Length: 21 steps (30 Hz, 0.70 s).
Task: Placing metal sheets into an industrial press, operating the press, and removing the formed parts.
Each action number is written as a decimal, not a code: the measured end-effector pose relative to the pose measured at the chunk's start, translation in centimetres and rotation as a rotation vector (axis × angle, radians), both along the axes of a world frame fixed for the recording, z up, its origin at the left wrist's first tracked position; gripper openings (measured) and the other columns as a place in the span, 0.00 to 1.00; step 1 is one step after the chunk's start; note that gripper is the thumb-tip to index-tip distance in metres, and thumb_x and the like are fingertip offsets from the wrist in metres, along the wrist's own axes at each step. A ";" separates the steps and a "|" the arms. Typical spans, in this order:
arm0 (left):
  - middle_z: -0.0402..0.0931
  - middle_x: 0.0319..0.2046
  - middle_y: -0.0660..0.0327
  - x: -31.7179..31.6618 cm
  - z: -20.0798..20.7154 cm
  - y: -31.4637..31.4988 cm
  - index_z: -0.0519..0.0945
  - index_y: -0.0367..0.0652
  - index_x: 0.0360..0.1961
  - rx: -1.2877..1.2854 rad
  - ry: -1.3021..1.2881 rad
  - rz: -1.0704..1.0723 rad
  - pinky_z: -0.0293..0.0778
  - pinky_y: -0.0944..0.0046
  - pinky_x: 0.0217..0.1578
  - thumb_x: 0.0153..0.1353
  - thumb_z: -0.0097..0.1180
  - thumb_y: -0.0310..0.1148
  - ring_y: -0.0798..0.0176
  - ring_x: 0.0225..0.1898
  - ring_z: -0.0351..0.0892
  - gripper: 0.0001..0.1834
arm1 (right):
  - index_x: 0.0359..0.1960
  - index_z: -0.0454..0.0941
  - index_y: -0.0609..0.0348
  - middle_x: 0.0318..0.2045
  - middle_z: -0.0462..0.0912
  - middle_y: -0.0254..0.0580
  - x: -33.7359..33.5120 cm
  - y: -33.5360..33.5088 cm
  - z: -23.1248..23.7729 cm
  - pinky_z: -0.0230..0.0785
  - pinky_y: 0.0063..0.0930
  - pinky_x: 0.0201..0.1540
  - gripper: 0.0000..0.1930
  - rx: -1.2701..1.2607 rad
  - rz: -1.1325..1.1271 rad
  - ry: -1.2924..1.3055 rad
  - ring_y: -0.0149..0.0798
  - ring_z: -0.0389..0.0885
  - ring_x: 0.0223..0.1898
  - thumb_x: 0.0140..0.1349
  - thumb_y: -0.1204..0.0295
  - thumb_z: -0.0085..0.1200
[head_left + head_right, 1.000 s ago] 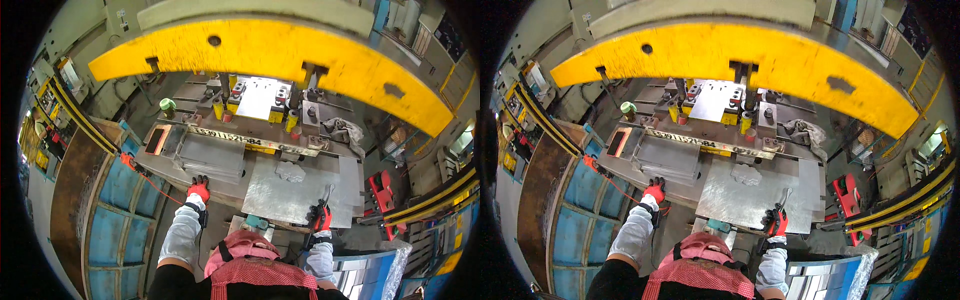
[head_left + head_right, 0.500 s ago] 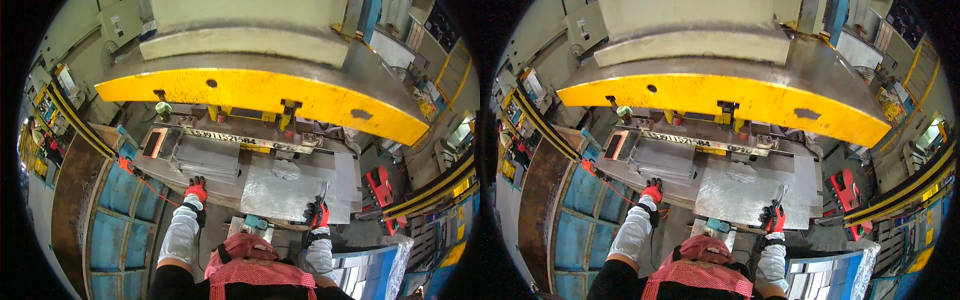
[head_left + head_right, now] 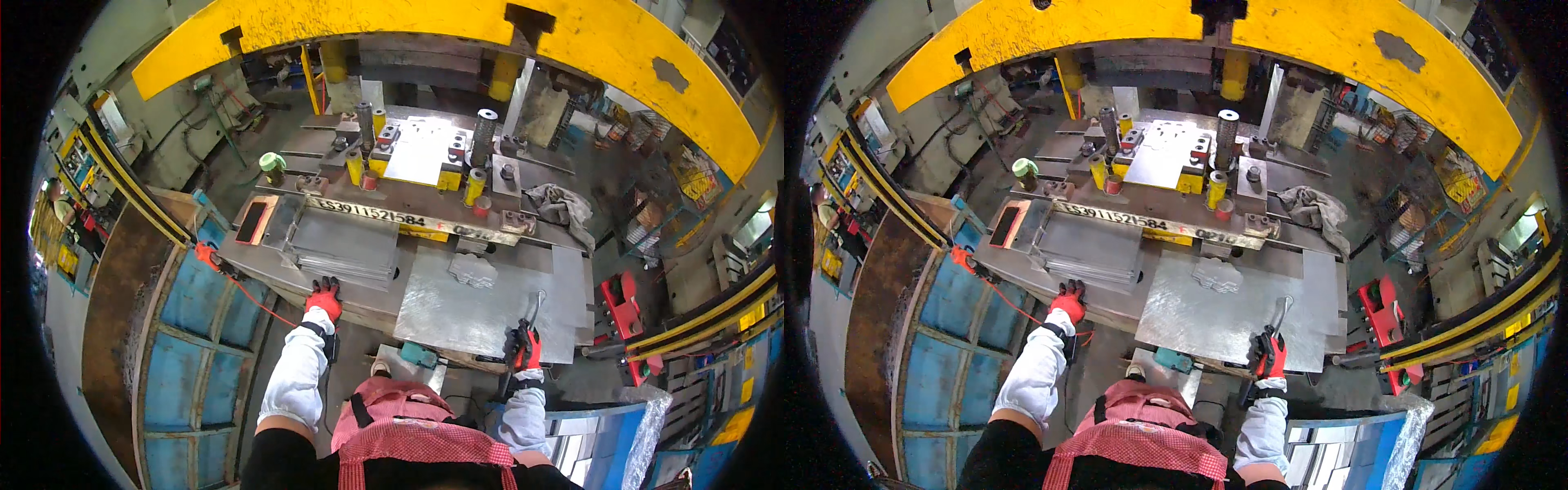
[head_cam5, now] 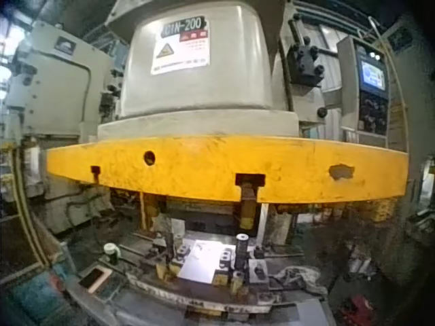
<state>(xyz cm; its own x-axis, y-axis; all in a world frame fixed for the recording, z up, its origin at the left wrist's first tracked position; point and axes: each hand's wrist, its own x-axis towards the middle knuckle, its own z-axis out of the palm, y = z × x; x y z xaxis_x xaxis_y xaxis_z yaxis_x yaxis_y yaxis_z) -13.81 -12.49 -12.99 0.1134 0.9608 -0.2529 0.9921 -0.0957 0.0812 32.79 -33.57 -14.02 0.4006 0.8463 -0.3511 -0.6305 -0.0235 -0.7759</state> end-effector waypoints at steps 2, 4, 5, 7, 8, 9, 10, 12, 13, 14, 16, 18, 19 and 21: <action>0.45 0.64 0.57 0.9 1.1 -0.6 0.58 0.55 0.60 -0.015 -0.020 -0.019 0.56 0.41 0.55 0.51 0.49 0.42 0.44 0.64 0.45 0.33 | 0.43 0.66 0.58 0.18 0.72 0.38 -0.4 -0.9 0.1 0.61 0.24 0.13 0.16 0.104 0.038 -0.057 0.32 0.69 0.14 0.54 0.69 0.53; 0.45 0.64 0.54 0.3 1.4 -1.4 0.55 0.52 0.62 0.029 -0.019 -0.047 0.56 0.42 0.55 0.51 0.49 0.45 0.42 0.64 0.44 0.36 | 0.49 0.64 0.58 0.26 0.76 0.39 -3.4 -0.6 5.1 0.63 0.21 0.18 0.21 0.100 0.015 -0.243 0.28 0.71 0.19 0.52 0.75 0.52; 0.45 0.64 0.52 0.5 2.0 -1.9 0.53 0.51 0.62 0.014 -0.012 -0.064 0.56 0.42 0.55 0.51 0.49 0.46 0.42 0.63 0.45 0.37 | 0.51 0.64 0.58 0.29 0.76 0.40 -3.7 -0.6 5.8 0.64 0.20 0.20 0.23 0.085 0.083 -0.339 0.27 0.71 0.21 0.51 0.78 0.51; 0.46 0.63 0.50 1.2 2.7 -3.2 0.50 0.49 0.63 -0.024 0.046 -0.035 0.59 0.45 0.54 0.51 0.49 0.48 0.40 0.60 0.53 0.40 | 0.56 0.62 0.57 0.32 0.75 0.37 -6.4 1.9 11.7 0.65 0.19 0.23 0.26 0.098 0.195 -0.465 0.25 0.70 0.24 0.53 0.80 0.49; 0.54 0.60 0.47 2.0 4.0 -3.7 0.55 0.49 0.62 -0.114 0.030 0.059 0.63 0.49 0.52 0.52 0.47 0.50 0.42 0.56 0.62 0.37 | 0.56 0.62 0.58 0.31 0.74 0.35 -7.2 3.7 14.0 0.65 0.19 0.24 0.25 0.108 0.245 -0.507 0.25 0.70 0.24 0.54 0.78 0.49; 0.65 0.54 0.47 2.1 4.6 -3.3 0.62 0.47 0.58 -0.274 0.047 0.061 0.66 0.52 0.49 0.53 0.45 0.52 0.47 0.51 0.69 0.33 | 0.56 0.62 0.58 0.31 0.73 0.33 -7.9 6.1 16.3 0.66 0.19 0.24 0.24 0.125 0.308 -0.552 0.24 0.69 0.25 0.55 0.77 0.49; 0.68 0.50 0.48 3.5 7.4 -3.3 0.65 0.47 0.55 -0.289 -0.047 0.039 0.67 0.53 0.48 0.53 0.44 0.53 0.49 0.50 0.70 0.32 | 0.56 0.62 0.58 0.31 0.73 0.32 -7.7 8.4 17.2 0.66 0.19 0.25 0.24 0.179 0.343 -0.542 0.24 0.69 0.25 0.56 0.76 0.50; 0.73 0.44 0.49 5.9 10.6 -3.1 0.70 0.45 0.52 -0.144 -0.268 0.023 0.68 0.55 0.45 0.53 0.45 0.55 0.52 0.46 0.73 0.30 | 0.53 0.65 0.58 0.30 0.71 0.29 -7.7 14.7 18.2 0.65 0.20 0.26 0.21 0.265 0.429 -0.596 0.23 0.68 0.26 0.57 0.73 0.50; 0.75 0.41 0.51 6.6 10.9 -2.7 0.71 0.45 0.50 0.016 -0.394 0.015 0.69 0.57 0.43 0.53 0.46 0.55 0.53 0.42 0.75 0.30 | 0.51 0.67 0.58 0.29 0.71 0.28 -7.7 18.7 18.3 0.65 0.20 0.26 0.19 0.292 0.468 -0.664 0.22 0.67 0.26 0.57 0.72 0.51; 0.76 0.37 0.52 7.8 11.6 -1.3 0.72 0.44 0.49 -0.078 -0.651 0.043 0.70 0.59 0.39 0.53 0.49 0.53 0.55 0.38 0.76 0.28 | 0.47 0.70 0.58 0.28 0.72 0.29 -7.5 23.1 17.9 0.64 0.19 0.25 0.16 0.342 0.463 -0.629 0.22 0.67 0.25 0.57 0.69 0.51; 0.78 0.32 0.55 10.1 12.4 2.1 0.74 0.44 0.47 -0.158 -0.979 0.065 0.70 0.62 0.34 0.53 0.52 0.49 0.59 0.31 0.77 0.25 | 0.40 0.73 0.57 0.27 0.73 0.28 -8.4 29.4 20.1 0.62 0.21 0.26 0.11 0.327 0.565 -0.484 0.22 0.68 0.25 0.57 0.66 0.51; 0.78 0.28 0.62 13.7 12.5 5.4 0.75 0.44 0.46 -0.186 -1.239 0.039 0.69 0.65 0.30 0.55 0.53 0.46 0.64 0.28 0.75 0.22 | 0.34 0.74 0.55 0.24 0.72 0.26 -6.7 35.0 21.1 0.60 0.21 0.25 0.09 0.275 0.678 -0.493 0.22 0.67 0.23 0.58 0.64 0.49; 0.77 0.27 0.65 16.4 12.1 7.3 0.75 0.44 0.45 -0.255 -1.427 0.022 0.69 0.67 0.28 0.56 0.52 0.45 0.67 0.27 0.74 0.20 | 0.31 0.74 0.53 0.21 0.71 0.25 -3.9 37.8 19.3 0.57 0.20 0.22 0.09 0.273 0.683 -0.615 0.21 0.66 0.21 0.58 0.63 0.49; 0.77 0.38 0.64 15.8 11.1 11.4 0.74 0.43 0.45 -0.509 -1.625 0.137 0.70 0.68 0.35 0.58 0.52 0.42 0.69 0.32 0.74 0.17 | 0.31 0.75 0.53 0.12 0.67 0.22 -9.4 37.7 22.4 0.54 0.15 0.17 0.09 0.169 0.705 -0.482 0.18 0.63 0.14 0.60 0.63 0.47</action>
<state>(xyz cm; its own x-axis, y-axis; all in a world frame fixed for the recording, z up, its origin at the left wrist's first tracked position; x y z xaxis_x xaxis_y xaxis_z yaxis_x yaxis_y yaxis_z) 2.00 -1.04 -1.86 0.4748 0.8494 -0.2305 -0.1376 0.3303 0.9338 23.39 4.17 8.34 -0.1637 0.9785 -0.1255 -0.1146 -0.1452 -0.9827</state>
